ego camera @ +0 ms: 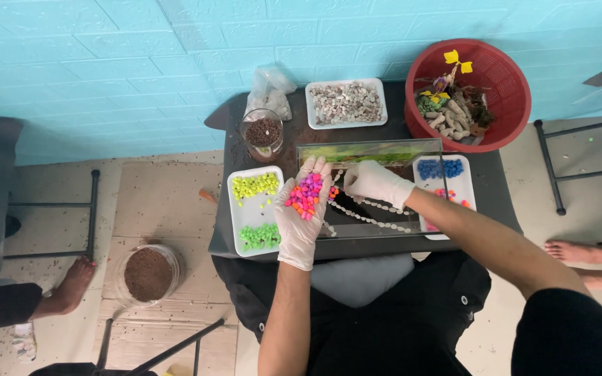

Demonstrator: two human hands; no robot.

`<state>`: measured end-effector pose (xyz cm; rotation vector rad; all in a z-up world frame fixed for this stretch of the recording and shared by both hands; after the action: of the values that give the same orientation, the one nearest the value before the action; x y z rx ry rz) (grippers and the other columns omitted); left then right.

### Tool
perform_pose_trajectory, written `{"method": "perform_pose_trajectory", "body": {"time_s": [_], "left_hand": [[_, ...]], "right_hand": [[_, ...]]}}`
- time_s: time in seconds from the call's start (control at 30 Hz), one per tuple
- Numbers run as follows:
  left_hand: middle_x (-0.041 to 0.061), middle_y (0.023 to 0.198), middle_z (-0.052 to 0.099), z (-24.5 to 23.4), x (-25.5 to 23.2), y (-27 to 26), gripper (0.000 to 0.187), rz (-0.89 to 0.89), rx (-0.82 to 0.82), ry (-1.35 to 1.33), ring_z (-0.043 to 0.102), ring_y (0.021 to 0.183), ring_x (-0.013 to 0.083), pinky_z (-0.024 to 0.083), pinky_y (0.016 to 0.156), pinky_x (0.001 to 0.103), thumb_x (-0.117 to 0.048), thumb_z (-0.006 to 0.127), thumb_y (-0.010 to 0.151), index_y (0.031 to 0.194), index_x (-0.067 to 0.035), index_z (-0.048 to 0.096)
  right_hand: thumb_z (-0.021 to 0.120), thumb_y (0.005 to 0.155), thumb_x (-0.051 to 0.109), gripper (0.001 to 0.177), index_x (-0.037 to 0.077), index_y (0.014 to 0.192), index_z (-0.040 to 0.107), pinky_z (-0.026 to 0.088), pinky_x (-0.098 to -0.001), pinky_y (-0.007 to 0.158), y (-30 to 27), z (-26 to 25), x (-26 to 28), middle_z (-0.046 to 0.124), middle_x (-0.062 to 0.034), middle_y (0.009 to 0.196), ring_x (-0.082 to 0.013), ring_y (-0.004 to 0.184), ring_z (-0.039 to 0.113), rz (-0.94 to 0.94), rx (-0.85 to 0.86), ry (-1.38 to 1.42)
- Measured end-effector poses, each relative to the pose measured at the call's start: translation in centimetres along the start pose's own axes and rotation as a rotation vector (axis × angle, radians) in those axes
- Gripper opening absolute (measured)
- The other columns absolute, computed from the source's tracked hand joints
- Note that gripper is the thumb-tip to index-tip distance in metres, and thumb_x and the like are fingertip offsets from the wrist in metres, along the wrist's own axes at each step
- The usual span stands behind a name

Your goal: Decorating a small glass tank by carefully placing colored stones to create a decorative border.

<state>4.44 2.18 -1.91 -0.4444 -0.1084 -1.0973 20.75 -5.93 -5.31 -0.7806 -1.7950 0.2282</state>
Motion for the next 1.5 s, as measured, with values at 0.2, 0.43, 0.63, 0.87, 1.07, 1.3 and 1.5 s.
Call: {"method": "perform_pose_trajectory", "body": {"time_s": [0.2,0.43,0.63,0.87,1.07,1.3,1.5], "left_hand": [[0.027,0.155,0.037,0.0,0.1,-0.3,0.056,0.005,-0.008,-0.024,0.037,0.144,0.0407,0.033,0.115,0.050,-0.025,0.039,0.102,0.153,0.000,0.038],[0.028,0.156,0.035,-0.1,0.3,-0.2,0.057,-0.029,-0.038,-0.059,0.035,0.144,0.0424,0.034,0.114,0.053,-0.025,0.041,0.104,0.154,-0.001,0.036],[0.027,0.157,0.034,-0.3,0.4,0.0,0.057,-0.038,-0.050,-0.034,0.035,0.144,0.0423,0.032,0.115,0.052,-0.028,0.038,0.104,0.154,-0.001,0.036],[0.026,0.158,0.032,-0.6,0.3,0.1,0.057,-0.046,-0.048,-0.035,0.033,0.145,0.0413,0.031,0.116,0.051,-0.029,0.036,0.105,0.155,-0.002,0.035],[0.025,0.159,0.032,-0.6,0.2,0.1,0.057,-0.053,-0.039,-0.045,0.032,0.146,0.0414,0.031,0.116,0.052,-0.029,0.037,0.105,0.156,-0.002,0.033],[0.026,0.158,0.034,-0.5,0.3,0.1,0.057,-0.055,-0.040,-0.049,0.034,0.145,0.0418,0.031,0.117,0.052,-0.029,0.038,0.105,0.155,-0.002,0.036],[0.027,0.157,0.034,-0.2,0.3,0.0,0.056,-0.040,-0.030,-0.061,0.035,0.144,0.0433,0.031,0.117,0.053,-0.027,0.039,0.105,0.154,-0.001,0.036]], "right_hand": [[0.063,0.088,0.019,0.026,0.002,0.098,0.081,0.060,-0.0331,0.061,9.8,3.4,-11.0,0.077,-0.0202,0.083,-0.0264,0.065,0.075,0.020,0.179,-0.558],[0.063,0.090,0.021,0.032,-0.008,0.092,0.076,0.057,-0.0402,0.061,5.5,4.6,-5.0,0.074,-0.0273,0.083,-0.0362,0.073,0.071,-0.059,0.105,-0.185],[0.056,0.088,0.021,0.030,0.002,0.074,0.074,0.057,-0.0460,0.055,3.3,4.9,-1.6,0.075,-0.0230,0.078,-0.0408,0.077,0.073,0.061,0.062,-0.438],[0.056,0.087,0.017,0.033,0.006,0.058,0.069,0.054,-0.0334,0.033,5.9,5.3,-4.1,0.068,-0.0127,0.052,-0.0237,0.041,0.068,0.189,0.048,-0.265],[0.057,0.084,0.013,0.025,0.002,0.073,0.077,0.061,-0.0439,0.055,6.0,5.3,-5.3,0.074,-0.0214,0.072,-0.0370,0.069,0.075,0.067,0.080,-0.445],[0.055,0.084,0.010,0.027,0.007,0.084,0.082,0.060,-0.0501,0.079,6.5,4.8,-7.1,0.077,-0.0241,0.090,-0.0454,0.092,0.072,-0.014,0.088,-0.685],[0.057,0.084,0.014,0.026,0.001,0.087,0.080,0.059,-0.0479,0.076,7.3,5.5,-8.8,0.076,-0.0257,0.091,-0.0438,0.090,0.073,0.035,0.078,-0.681]]}}
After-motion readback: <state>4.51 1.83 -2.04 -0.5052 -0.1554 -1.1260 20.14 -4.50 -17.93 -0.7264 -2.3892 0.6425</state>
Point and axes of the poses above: each hand's wrist, its own y-axis towards the middle knuckle, its own z-axis out of the palm, x = y × z, the point moved 5 cm from there along y, towards the middle knuckle
